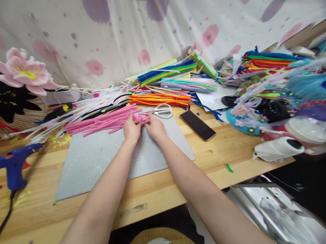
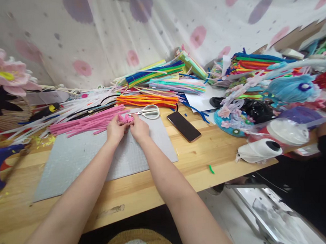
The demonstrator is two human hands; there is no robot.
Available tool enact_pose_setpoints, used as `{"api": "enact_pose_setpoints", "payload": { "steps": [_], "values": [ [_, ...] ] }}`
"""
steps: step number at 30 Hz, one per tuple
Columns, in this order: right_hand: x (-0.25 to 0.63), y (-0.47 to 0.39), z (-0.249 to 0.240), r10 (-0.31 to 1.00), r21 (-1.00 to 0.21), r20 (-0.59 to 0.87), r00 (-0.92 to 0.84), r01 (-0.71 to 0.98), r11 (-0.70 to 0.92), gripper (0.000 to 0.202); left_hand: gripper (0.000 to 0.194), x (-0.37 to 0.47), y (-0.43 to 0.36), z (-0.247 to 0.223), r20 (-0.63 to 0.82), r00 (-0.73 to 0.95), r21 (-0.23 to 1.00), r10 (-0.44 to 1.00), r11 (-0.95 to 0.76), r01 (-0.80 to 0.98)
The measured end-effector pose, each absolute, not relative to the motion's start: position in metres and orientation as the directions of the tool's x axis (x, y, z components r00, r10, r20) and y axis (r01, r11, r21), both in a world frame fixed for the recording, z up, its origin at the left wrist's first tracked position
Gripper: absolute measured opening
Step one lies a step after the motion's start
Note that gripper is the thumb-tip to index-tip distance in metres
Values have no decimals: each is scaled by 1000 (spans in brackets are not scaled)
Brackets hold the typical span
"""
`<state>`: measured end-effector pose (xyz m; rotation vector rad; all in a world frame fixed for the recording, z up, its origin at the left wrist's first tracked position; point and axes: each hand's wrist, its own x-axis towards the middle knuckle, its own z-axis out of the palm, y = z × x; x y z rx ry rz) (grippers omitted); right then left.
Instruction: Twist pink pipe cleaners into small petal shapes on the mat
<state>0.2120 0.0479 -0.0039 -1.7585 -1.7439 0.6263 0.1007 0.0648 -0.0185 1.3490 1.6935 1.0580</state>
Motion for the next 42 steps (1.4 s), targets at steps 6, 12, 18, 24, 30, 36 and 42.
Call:
{"api": "enact_pose_setpoints", "payload": {
  "steps": [6,12,18,24,30,36,42],
  "values": [
    [213,45,1,988,-666,151,-12,738,111,44,75,98,64,-15,-112,-165,987,980,129,97],
    [226,56,0,942,-879,178,284,477,22,22,77,90,54,-12,-111,-139,992,984,103,-66],
    [227,66,-7,993,-962,-28,115,268,-58,25,74,69,38,-11,12,-121,1000,993,-12,7],
    [217,49,6,883,-925,-238,-405,-181,-333,10,68,56,20,-9,233,-150,956,961,-198,216],
    [212,44,5,861,-887,-232,-452,-265,-378,15,67,52,13,-3,322,-191,785,927,-149,601],
    [205,45,-2,884,-887,-194,-426,-308,-344,25,70,55,11,-2,291,-149,667,945,-88,740],
    [205,44,0,853,-898,-196,-483,-261,-354,30,73,58,9,-3,263,-105,614,959,-82,785]
  ]
}}
